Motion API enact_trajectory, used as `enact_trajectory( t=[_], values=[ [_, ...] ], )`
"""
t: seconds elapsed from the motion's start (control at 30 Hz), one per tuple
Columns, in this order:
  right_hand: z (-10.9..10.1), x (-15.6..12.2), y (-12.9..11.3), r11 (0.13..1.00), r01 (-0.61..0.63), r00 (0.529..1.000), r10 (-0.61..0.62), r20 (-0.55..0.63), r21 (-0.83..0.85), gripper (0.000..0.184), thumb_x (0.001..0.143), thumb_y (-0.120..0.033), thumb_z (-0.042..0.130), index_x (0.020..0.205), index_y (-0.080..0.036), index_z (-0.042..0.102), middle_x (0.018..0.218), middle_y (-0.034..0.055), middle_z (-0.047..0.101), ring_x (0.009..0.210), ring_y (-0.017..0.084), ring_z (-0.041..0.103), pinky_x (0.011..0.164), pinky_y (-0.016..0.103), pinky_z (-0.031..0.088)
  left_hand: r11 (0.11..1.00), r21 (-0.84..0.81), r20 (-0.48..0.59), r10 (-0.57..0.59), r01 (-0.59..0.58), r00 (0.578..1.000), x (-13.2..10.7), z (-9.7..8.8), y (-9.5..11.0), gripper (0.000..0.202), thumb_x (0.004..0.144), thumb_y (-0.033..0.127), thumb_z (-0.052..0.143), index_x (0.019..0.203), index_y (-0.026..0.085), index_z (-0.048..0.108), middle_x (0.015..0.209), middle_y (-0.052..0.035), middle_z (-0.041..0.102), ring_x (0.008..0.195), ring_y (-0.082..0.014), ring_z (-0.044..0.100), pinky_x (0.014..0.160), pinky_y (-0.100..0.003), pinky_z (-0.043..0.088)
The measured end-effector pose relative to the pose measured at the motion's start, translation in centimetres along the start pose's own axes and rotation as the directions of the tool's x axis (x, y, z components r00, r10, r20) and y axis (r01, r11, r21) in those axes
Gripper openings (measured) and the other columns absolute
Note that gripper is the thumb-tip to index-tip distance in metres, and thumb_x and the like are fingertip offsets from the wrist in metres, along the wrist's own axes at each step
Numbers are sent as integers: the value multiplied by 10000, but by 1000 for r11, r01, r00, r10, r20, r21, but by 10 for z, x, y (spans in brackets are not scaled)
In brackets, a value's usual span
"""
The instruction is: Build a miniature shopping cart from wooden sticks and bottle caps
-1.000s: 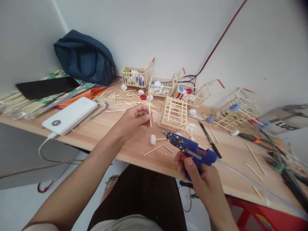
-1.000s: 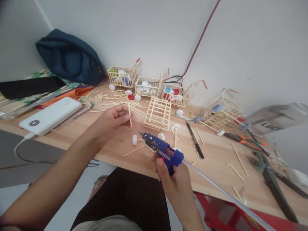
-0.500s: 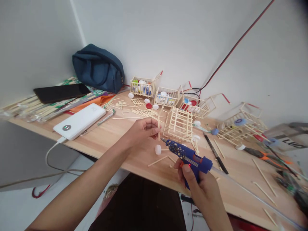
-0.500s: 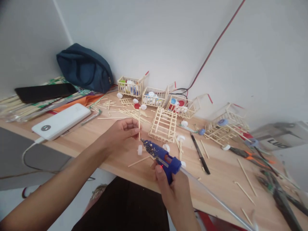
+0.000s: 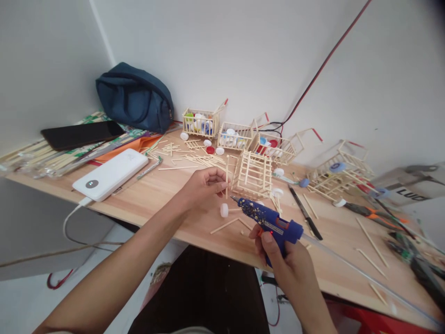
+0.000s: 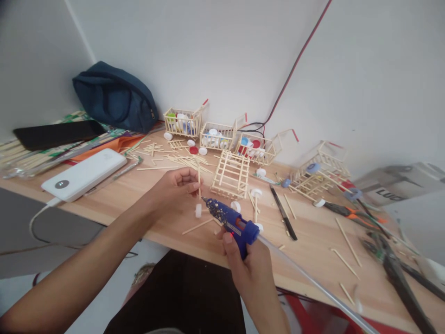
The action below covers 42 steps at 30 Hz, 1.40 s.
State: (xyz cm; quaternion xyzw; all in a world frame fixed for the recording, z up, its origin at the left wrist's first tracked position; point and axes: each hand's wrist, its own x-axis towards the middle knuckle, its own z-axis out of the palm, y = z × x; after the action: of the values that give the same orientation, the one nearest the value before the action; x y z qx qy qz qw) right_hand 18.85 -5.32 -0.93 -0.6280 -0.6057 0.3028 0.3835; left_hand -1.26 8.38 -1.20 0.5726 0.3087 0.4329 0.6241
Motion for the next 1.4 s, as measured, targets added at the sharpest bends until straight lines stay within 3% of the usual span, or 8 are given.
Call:
enact_trajectory(
  t=[0.37,0.73,1.27,1.4],
  values=[
    [-3,0,-2,984,4,1000,-8,-18,-177,426,902,-544,456,877,-171,659,657,27,610,572,162,565,536,249,424,1000,26,-14,4,-3,1000,1,2,2,298,669,350,779,771,137,597,660,3,630,595,-97,585,619,-233,465],
    [-1,-1,0,992,7,1000,-6,8,-124,389,917,-484,491,1031,-152,659,750,61,662,613,168,600,502,235,438,999,36,-17,11,-10,1000,2,2,2,284,668,332,775,781,147,592,670,9,624,616,-104,586,632,-237,462],
    [0,-2,1,986,11,1000,-14,-17,-167,398,903,-508,490,966,-164,680,689,53,647,580,174,594,478,241,421,999,47,-46,16,-14,999,1,2,1,281,667,330,774,787,147,598,675,9,625,627,-104,593,651,-241,473],
    [-7,-4,3,996,-40,999,39,-14,-84,366,909,-505,488,929,-176,646,664,21,606,572,152,559,515,241,426,999,33,-74,0,3,997,-1,3,0,283,679,342,768,775,147,587,676,8,624,612,-99,584,634,-230,464]
  ],
)
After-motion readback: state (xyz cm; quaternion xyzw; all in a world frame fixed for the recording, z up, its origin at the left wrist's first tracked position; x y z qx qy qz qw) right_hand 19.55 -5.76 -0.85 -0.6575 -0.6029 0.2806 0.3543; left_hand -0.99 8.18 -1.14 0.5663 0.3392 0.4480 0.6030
